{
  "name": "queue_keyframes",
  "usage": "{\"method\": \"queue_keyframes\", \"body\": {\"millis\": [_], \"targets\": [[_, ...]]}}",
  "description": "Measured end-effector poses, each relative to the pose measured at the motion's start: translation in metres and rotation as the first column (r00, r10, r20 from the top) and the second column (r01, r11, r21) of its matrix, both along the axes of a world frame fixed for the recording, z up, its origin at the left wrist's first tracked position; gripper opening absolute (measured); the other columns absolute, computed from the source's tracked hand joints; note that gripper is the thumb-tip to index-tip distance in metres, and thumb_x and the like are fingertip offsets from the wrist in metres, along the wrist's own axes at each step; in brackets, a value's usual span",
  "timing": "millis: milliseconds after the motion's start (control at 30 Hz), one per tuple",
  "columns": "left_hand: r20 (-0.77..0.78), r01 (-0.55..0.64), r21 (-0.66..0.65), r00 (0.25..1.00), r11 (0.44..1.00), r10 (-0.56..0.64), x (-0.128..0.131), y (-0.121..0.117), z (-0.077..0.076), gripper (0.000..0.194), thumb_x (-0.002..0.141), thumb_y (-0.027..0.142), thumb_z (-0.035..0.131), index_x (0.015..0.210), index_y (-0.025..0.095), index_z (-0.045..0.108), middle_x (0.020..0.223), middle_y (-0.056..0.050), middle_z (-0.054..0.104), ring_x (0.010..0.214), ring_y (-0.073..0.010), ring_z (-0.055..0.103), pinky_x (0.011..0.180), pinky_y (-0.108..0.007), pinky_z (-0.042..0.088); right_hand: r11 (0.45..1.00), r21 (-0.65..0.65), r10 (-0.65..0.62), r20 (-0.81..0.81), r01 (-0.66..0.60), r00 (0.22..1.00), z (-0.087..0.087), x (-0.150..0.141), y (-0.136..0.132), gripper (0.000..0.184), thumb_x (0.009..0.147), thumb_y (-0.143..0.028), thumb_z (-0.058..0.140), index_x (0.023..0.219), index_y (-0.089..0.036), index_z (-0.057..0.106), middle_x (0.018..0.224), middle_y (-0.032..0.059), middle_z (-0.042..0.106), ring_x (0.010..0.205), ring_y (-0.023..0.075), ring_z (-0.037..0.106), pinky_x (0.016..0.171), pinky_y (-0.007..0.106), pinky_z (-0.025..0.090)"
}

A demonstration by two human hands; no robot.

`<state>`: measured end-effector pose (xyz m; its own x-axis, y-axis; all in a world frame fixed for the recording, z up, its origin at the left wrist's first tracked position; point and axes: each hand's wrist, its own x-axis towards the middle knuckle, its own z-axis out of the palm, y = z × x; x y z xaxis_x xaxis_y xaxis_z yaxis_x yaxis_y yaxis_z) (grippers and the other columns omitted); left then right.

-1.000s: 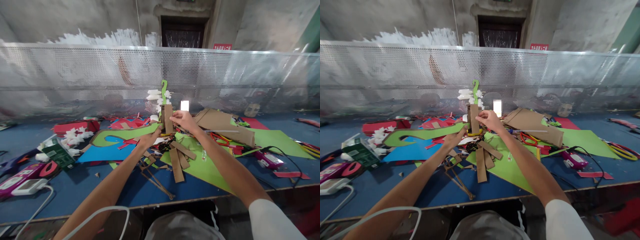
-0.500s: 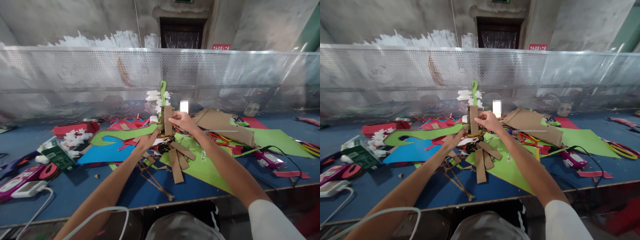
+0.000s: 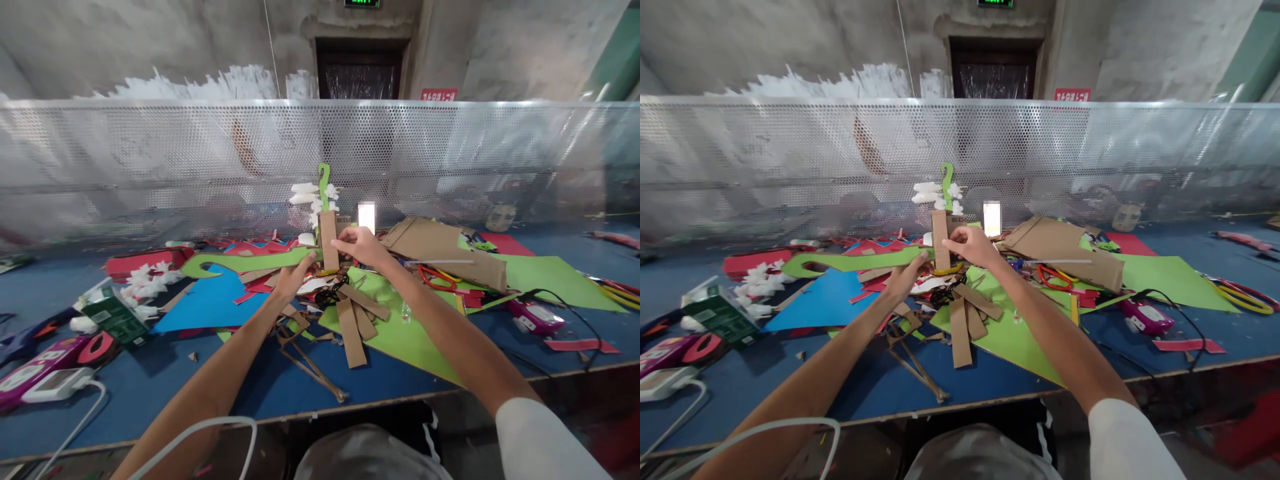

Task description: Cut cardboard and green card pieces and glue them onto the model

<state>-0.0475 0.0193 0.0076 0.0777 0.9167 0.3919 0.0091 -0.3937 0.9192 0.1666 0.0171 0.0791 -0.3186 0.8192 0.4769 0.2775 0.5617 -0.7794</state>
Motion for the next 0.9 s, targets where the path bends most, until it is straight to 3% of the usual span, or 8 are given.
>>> {"method": "queue_keyframes", "body": {"millis": [333,900], "targets": [[0.149,0.074,0.0,0.986,0.997,-0.073,0.0013,0.002,-0.0056,0.049,0.078,0.063,0.077,0.07,0.016,0.068,0.065,-0.004,0.066,0.063,-0.0169,0.062,0.064,-0.03,0.051,0.999,0.023,-0.039,0.007,0.039,0.999,0.0005,-0.0019,-0.0015,0.026,0.083,-0.041,0.073,0.074,-0.018,0.063,0.066,0.0018,0.067,0.055,0.014,0.061,0.052,0.026,0.049],[0.038,0.055,0.03,0.998,0.998,-0.057,-0.0028,0.0032,-0.0041,0.047,0.082,0.061,0.072,0.07,0.017,0.067,0.067,-0.003,0.067,0.063,-0.0165,0.063,0.066,-0.03,0.052,0.999,-0.012,-0.035,-0.017,0.035,0.999,0.0003,-0.001,-0.0012,0.028,0.081,-0.043,0.074,0.074,-0.018,0.064,0.067,0.0026,0.068,0.056,0.0141,0.061,0.053,0.026,0.05]]}}
